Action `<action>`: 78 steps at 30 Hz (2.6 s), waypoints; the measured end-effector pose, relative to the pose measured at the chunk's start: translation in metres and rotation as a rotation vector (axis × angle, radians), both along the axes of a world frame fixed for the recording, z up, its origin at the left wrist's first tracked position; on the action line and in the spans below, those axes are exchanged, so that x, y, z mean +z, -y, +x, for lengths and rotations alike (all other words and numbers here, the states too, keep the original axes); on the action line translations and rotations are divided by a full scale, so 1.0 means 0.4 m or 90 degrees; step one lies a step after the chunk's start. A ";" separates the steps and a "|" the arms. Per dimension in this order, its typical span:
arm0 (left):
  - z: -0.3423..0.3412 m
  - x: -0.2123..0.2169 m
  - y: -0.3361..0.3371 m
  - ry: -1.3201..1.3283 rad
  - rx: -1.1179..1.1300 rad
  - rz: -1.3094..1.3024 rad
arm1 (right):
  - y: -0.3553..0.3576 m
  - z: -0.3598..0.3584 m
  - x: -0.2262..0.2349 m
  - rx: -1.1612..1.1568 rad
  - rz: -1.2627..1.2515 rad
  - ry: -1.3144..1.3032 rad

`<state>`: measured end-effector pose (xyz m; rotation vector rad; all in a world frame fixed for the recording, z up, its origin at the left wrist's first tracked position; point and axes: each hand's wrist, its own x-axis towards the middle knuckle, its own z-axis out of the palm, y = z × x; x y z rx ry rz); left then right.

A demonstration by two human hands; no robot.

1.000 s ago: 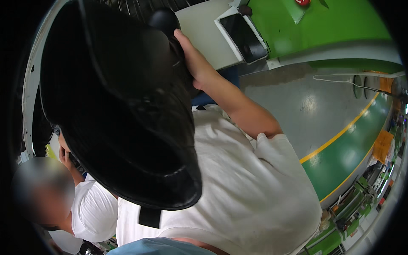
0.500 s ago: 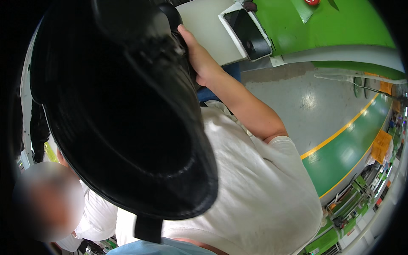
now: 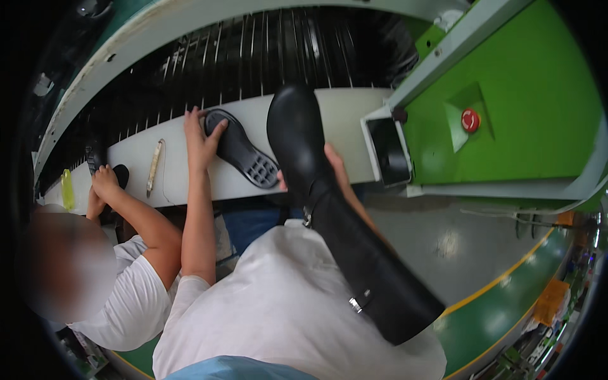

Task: Manually inspect leather boots for quality control on a factory assembly line.

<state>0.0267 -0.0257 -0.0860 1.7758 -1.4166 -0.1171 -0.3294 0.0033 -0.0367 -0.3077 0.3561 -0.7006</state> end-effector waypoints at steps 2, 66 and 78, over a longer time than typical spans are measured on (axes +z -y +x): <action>-0.036 0.020 -0.001 -0.353 -0.065 -0.091 | -0.007 0.026 -0.004 0.048 -0.031 0.047; -0.327 0.430 -0.097 -0.493 -0.453 -0.159 | -0.068 0.037 0.081 -0.021 -0.447 -0.251; -0.331 0.436 -0.105 -0.496 -0.440 -0.153 | -0.069 0.034 0.060 -0.011 -0.419 -0.226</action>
